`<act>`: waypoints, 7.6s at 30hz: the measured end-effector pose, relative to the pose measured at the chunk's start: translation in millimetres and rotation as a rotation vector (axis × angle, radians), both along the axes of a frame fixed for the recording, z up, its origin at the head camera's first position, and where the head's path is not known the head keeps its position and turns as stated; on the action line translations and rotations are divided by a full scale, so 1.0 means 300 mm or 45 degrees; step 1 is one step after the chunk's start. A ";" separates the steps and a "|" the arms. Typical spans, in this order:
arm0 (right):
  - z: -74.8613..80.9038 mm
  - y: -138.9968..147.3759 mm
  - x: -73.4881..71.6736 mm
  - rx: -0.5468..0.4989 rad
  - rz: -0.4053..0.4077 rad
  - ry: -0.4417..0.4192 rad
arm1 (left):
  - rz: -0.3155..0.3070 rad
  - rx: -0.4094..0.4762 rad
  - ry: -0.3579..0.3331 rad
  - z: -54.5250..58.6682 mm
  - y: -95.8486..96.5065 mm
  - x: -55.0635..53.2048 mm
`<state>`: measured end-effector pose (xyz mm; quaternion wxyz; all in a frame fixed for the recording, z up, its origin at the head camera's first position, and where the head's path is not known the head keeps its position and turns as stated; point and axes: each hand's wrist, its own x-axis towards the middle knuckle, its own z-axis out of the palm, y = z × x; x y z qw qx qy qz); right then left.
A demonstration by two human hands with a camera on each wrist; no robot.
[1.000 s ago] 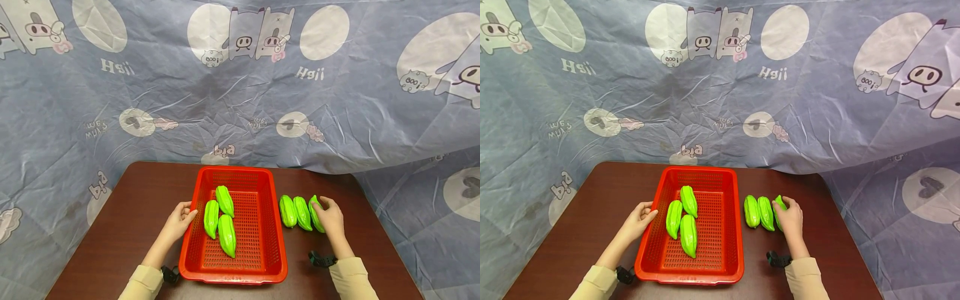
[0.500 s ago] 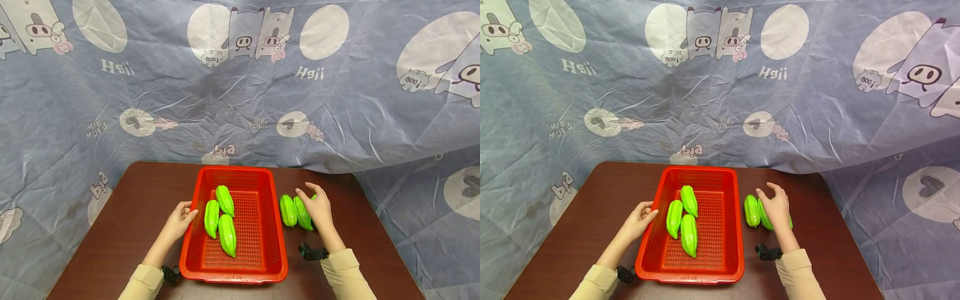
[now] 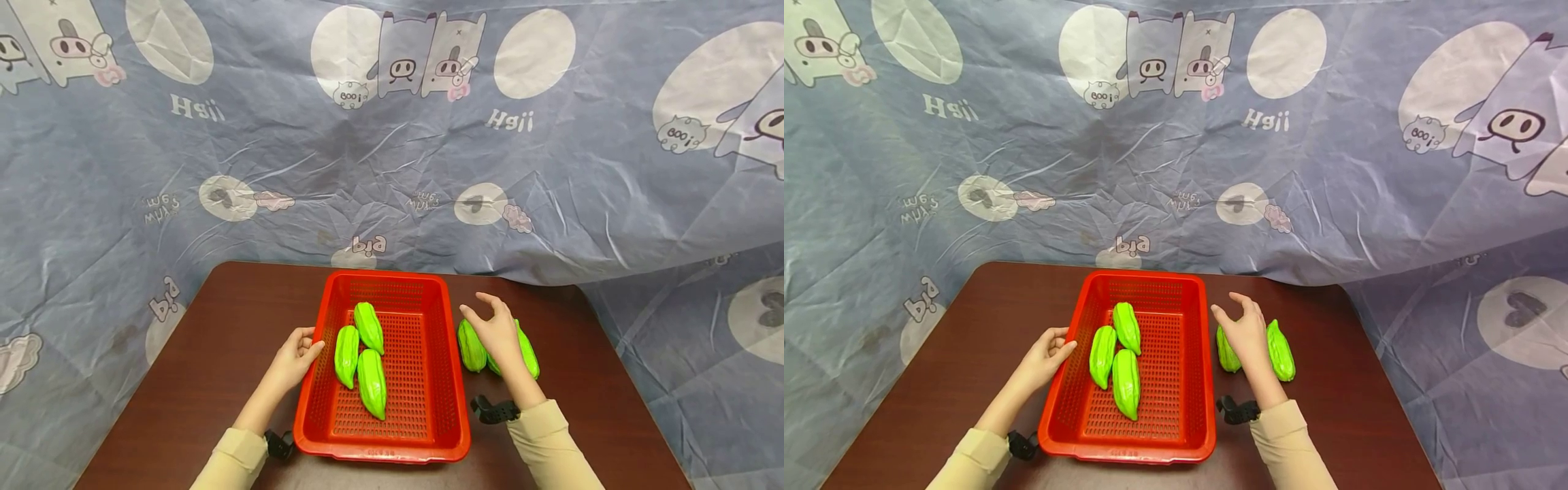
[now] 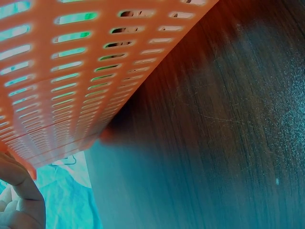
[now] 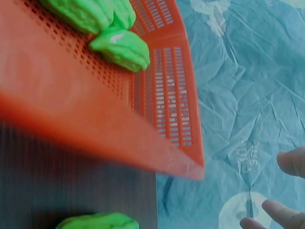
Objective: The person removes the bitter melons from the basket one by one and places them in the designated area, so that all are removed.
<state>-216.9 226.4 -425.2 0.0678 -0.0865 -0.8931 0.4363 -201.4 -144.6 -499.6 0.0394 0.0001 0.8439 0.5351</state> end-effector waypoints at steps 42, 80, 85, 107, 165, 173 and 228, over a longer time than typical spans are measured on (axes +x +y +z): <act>-0.094 -0.360 -0.042 -0.073 0.214 -0.036 | 0.001 0.023 -0.018 0.002 0.006 0.006; -0.241 -0.501 -0.093 -0.042 0.235 -0.153 | 0.012 0.054 -0.009 0.001 0.007 0.010; -0.267 -0.508 -0.099 -0.016 0.237 -0.164 | 0.005 0.050 -0.010 0.006 0.008 0.012; -0.315 -0.526 -0.100 0.096 0.273 -0.173 | 0.025 0.061 -0.010 -0.002 0.012 0.011; -0.191 -0.508 -0.079 0.000 0.198 -0.073 | 0.015 0.034 -0.024 -0.008 0.012 0.021; -0.120 -0.482 -0.067 -0.035 0.208 -0.037 | 0.018 0.029 -0.010 0.003 0.013 0.016; 0.003 0.041 0.156 -0.104 -0.073 -0.081 | 0.013 0.027 -0.015 0.005 0.010 0.011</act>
